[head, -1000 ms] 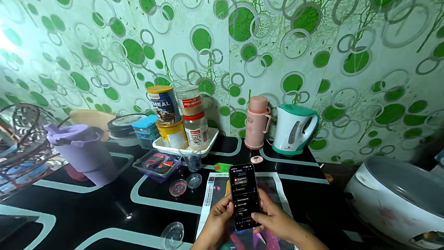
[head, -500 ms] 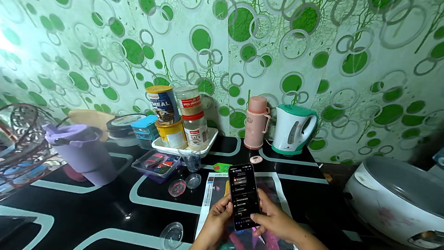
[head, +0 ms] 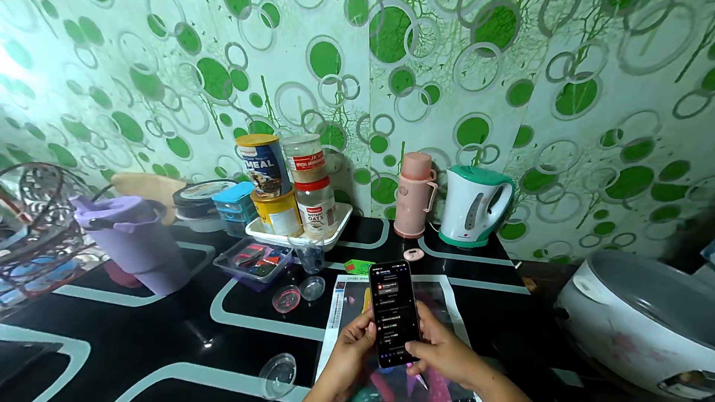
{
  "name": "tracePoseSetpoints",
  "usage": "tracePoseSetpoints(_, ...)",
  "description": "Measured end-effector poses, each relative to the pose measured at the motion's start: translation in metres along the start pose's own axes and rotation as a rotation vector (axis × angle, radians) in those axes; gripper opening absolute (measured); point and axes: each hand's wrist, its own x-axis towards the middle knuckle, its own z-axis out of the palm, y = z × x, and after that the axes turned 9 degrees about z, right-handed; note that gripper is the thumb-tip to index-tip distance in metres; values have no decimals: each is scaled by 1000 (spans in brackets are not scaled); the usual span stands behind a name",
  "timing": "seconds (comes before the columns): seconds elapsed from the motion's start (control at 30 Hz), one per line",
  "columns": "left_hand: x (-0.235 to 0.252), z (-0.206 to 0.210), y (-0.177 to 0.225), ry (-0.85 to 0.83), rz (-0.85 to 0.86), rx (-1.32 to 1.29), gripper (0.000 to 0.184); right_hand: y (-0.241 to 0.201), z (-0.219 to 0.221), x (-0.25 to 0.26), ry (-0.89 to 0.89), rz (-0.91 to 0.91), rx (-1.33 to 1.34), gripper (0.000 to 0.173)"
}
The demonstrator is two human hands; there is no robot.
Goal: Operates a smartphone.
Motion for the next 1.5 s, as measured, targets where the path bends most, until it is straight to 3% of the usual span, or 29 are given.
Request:
tracePoseSetpoints(0.53,1,-2,-2,-8,16,0,35,1,-1,-1,-15,-22,10,82)
tracePoseSetpoints(0.93,1,-1,0,-16,10,9,34,-2,0,0,-4,-5,23,58)
tracePoseSetpoints(1.5,0,-1,1,-11,13,-21,33,-7,2,-6,-71,20,231,60)
